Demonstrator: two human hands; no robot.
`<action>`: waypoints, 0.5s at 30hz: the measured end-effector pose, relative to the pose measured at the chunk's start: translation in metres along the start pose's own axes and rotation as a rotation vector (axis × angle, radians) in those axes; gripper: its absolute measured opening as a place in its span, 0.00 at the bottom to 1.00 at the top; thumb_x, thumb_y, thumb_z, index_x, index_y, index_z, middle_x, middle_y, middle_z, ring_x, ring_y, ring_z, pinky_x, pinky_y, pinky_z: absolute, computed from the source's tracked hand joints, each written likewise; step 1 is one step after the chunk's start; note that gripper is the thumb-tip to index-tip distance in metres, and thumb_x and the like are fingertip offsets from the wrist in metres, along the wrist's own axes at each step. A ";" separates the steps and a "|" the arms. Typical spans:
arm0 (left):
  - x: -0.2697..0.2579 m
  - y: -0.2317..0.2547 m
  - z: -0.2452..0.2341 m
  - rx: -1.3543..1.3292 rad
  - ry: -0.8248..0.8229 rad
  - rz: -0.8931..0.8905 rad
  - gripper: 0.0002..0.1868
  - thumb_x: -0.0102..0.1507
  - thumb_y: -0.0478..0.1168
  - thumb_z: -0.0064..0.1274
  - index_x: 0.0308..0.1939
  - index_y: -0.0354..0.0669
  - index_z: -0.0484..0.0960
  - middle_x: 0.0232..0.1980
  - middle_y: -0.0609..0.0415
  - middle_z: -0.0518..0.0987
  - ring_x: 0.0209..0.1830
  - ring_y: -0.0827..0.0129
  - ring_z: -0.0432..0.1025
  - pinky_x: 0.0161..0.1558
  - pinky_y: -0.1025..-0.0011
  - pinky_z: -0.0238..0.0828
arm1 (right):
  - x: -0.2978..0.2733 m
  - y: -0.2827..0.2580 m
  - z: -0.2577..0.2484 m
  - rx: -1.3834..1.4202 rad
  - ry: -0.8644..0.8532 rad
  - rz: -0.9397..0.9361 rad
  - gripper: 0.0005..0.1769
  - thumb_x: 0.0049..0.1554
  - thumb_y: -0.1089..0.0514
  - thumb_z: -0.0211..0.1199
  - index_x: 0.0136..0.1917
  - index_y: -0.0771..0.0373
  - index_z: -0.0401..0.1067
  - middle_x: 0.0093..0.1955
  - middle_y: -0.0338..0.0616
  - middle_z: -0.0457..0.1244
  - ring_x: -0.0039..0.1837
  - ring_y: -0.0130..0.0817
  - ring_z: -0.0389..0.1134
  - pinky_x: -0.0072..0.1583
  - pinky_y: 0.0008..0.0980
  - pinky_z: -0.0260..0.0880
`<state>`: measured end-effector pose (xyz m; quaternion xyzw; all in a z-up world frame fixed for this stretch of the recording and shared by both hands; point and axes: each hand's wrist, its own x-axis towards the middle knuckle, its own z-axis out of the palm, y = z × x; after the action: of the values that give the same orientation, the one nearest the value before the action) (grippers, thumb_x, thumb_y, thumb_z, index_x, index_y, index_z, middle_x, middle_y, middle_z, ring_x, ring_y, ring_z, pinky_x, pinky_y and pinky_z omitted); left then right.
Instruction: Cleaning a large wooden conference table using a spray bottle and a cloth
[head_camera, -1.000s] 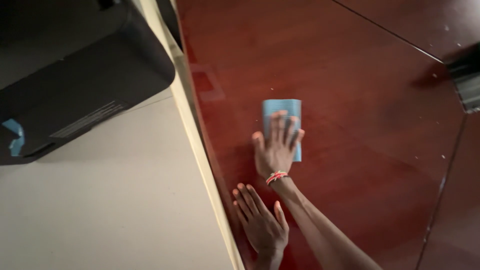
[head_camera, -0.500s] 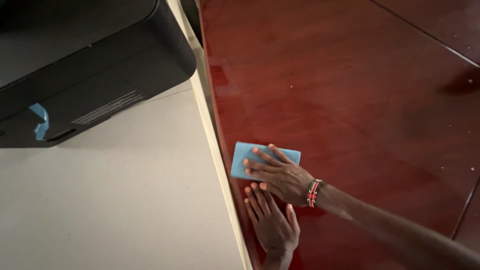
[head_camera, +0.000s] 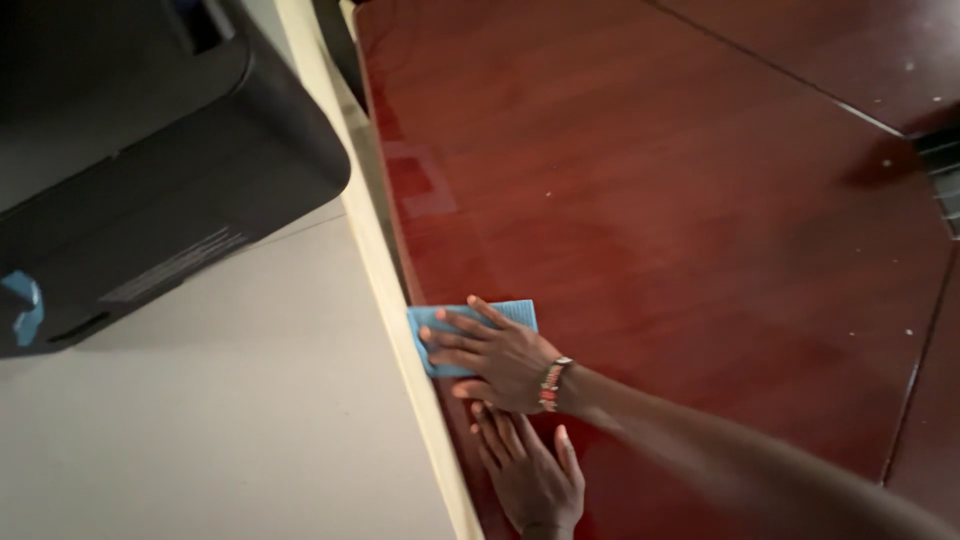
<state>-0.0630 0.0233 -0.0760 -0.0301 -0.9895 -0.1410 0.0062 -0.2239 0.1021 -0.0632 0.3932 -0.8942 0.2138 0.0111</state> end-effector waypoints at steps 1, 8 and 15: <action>0.000 0.000 0.003 -0.010 -0.012 -0.015 0.43 0.62 0.60 0.46 0.72 0.31 0.62 0.77 0.34 0.60 0.80 0.37 0.50 0.77 0.46 0.44 | 0.004 0.000 -0.001 -0.032 0.037 0.082 0.29 0.68 0.40 0.46 0.77 0.51 0.62 0.85 0.40 0.46 0.87 0.45 0.39 0.82 0.60 0.33; 0.004 0.006 0.004 -0.039 0.205 0.040 0.42 0.65 0.60 0.39 0.75 0.32 0.61 0.78 0.36 0.62 0.79 0.37 0.56 0.76 0.45 0.51 | 0.038 0.035 0.001 -0.152 0.349 0.563 0.37 0.65 0.38 0.49 0.80 0.59 0.56 0.84 0.42 0.50 0.86 0.48 0.44 0.82 0.60 0.36; 0.007 0.007 0.001 0.049 0.195 0.065 0.40 0.65 0.59 0.37 0.77 0.43 0.62 0.82 0.40 0.59 0.80 0.39 0.55 0.75 0.44 0.50 | 0.008 0.061 -0.010 -0.262 0.388 0.828 0.39 0.67 0.35 0.41 0.83 0.57 0.50 0.87 0.39 0.43 0.87 0.45 0.37 0.83 0.62 0.30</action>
<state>-0.0693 0.0312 -0.0751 -0.0479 -0.9859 -0.1187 0.1078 -0.2743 0.1372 -0.0751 -0.0484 -0.9766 0.1551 0.1412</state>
